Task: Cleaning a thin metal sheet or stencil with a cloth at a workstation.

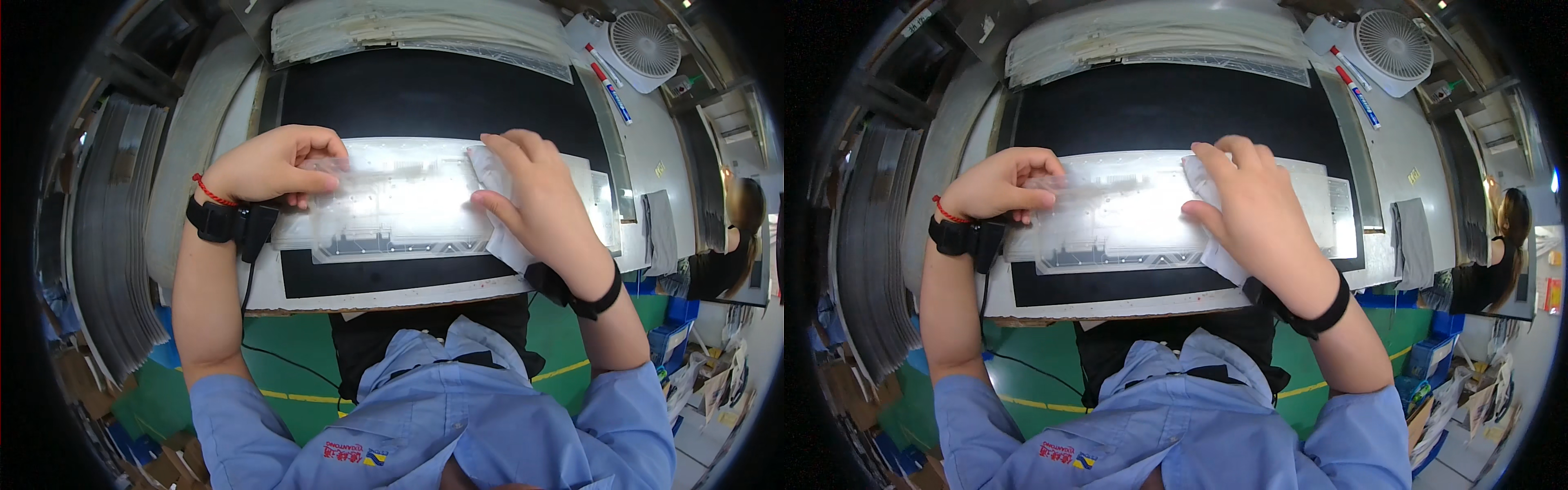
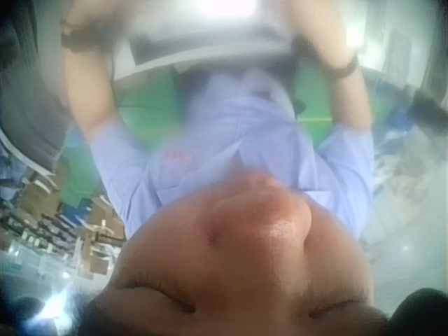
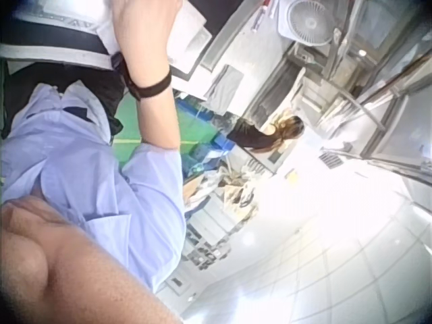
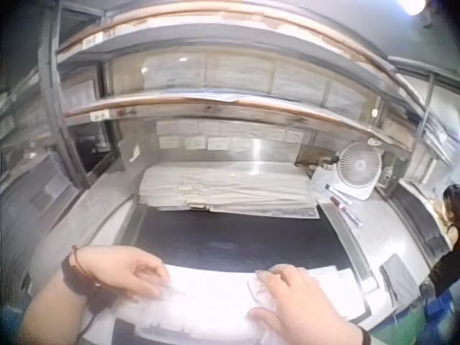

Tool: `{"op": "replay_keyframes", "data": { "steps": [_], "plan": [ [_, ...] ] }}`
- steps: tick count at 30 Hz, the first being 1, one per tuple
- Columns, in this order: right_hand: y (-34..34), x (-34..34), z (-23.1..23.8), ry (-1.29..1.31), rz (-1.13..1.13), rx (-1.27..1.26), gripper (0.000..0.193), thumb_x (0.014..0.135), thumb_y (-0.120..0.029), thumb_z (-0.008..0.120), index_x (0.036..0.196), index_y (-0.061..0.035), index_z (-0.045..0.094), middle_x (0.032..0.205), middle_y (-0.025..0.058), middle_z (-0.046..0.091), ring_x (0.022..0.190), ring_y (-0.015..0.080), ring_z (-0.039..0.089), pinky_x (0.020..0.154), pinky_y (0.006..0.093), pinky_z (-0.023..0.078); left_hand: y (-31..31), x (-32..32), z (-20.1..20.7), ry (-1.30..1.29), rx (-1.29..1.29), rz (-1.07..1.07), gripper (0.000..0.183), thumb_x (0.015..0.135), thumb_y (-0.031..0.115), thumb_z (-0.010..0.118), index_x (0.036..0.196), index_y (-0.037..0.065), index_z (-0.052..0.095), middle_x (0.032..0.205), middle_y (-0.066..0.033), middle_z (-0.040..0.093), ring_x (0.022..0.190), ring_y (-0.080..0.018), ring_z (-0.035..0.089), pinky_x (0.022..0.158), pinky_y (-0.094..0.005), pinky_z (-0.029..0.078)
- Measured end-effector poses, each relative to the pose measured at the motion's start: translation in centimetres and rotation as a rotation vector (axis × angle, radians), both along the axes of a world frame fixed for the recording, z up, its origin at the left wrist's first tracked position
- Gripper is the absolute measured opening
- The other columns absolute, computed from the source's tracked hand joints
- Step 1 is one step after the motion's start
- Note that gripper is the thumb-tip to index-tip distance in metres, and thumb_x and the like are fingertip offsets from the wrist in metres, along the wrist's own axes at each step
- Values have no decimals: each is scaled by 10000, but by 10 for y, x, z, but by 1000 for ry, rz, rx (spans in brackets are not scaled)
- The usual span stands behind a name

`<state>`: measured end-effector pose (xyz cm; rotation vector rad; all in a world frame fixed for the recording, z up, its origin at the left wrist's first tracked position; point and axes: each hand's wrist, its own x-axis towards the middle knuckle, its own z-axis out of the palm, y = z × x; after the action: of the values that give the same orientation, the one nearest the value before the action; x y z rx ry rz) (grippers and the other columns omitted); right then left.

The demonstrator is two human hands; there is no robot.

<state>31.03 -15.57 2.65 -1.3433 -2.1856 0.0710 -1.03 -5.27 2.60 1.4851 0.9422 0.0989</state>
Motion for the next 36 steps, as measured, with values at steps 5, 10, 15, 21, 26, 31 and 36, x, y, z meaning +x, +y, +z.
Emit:
{"op": "replay_keyframes", "data": {
  "steps": [5, 10, 15, 21, 26, 31, 36],
  "plan": [
    [-17, 3, 0, 56, 58, -227, 289, 811, 13, 672, 1098, -20, 670, 996, 135, 633, 955, 351, 625, 832, 421, 529, 10, -7, -8, -29, 84, 88, 193, 986, 124, 648, 1153, 33, 616, 847, -16, 693, 555, -22, 578, 486, -182, 465],
    [-57, -10, 4, 47, 169, -129, 346, 743, 37, 644, 1080, -37, 680, 990, 120, 634, 923, 312, 632, 803, 399, 536, 15, -6, -19, -301, 420, 387, 160, 1021, 112, 586, 1162, 46, 626, 971, -54, 729, 559, -6, 534, 510, -151, 447],
    [-69, -22, -15, -103, 126, -215, 356, 766, -30, 661, 1122, -33, 672, 1060, 112, 614, 950, 274, 607, 816, 376, 516, 23, -12, -22, -366, 687, 383, 161, 1011, 44, 549, 1082, 55, 693, 1335, -45, 646, 1019, -104, 632, 833, -237, 519],
    [-70, -22, -26, -84, 213, -259, 342, 805, -54, 627, 1142, -21, 669, 1043, 116, 599, 950, 281, 603, 815, 381, 514, 30, -16, -33, -327, 507, 430, 283, 1004, 2, 436, 1174, 21, 661, 1466, -86, 530, 1154, -156, 629, 960, -277, 507],
    [-45, -12, 1, -42, 122, -169, 329, 795, -8, 615, 1118, -16, 678, 1004, 129, 592, 941, 301, 611, 794, 392, 530, 29, -14, -27, -514, 261, 696, 368, 1016, 41, 445, 1369, -20, 526, 1444, -138, 528, 1171, -198, 635, 984, -312, 523],
    [-3, -11, -5, -120, 2, -62, 299, 805, 24, 610, 1087, -11, 702, 986, 145, 592, 966, 316, 621, 782, 398, 554, 30, -13, -26, -371, 170, 670, 414, 1055, 185, 523, 1420, -9, 497, 1238, -104, 659, 1009, -136, 687, 850, -243, 565],
    [15, -22, -20, -275, -7, -135, 256, 826, 2, 616, 1072, 9, 686, 1011, 156, 596, 976, 302, 632, 763, 367, 588, 35, -11, -34, -151, 140, 509, 323, 1042, 237, 590, 1299, 43, 567, 945, 27, 687, 712, 7, 610, 662, -130, 515]
  ]
}}
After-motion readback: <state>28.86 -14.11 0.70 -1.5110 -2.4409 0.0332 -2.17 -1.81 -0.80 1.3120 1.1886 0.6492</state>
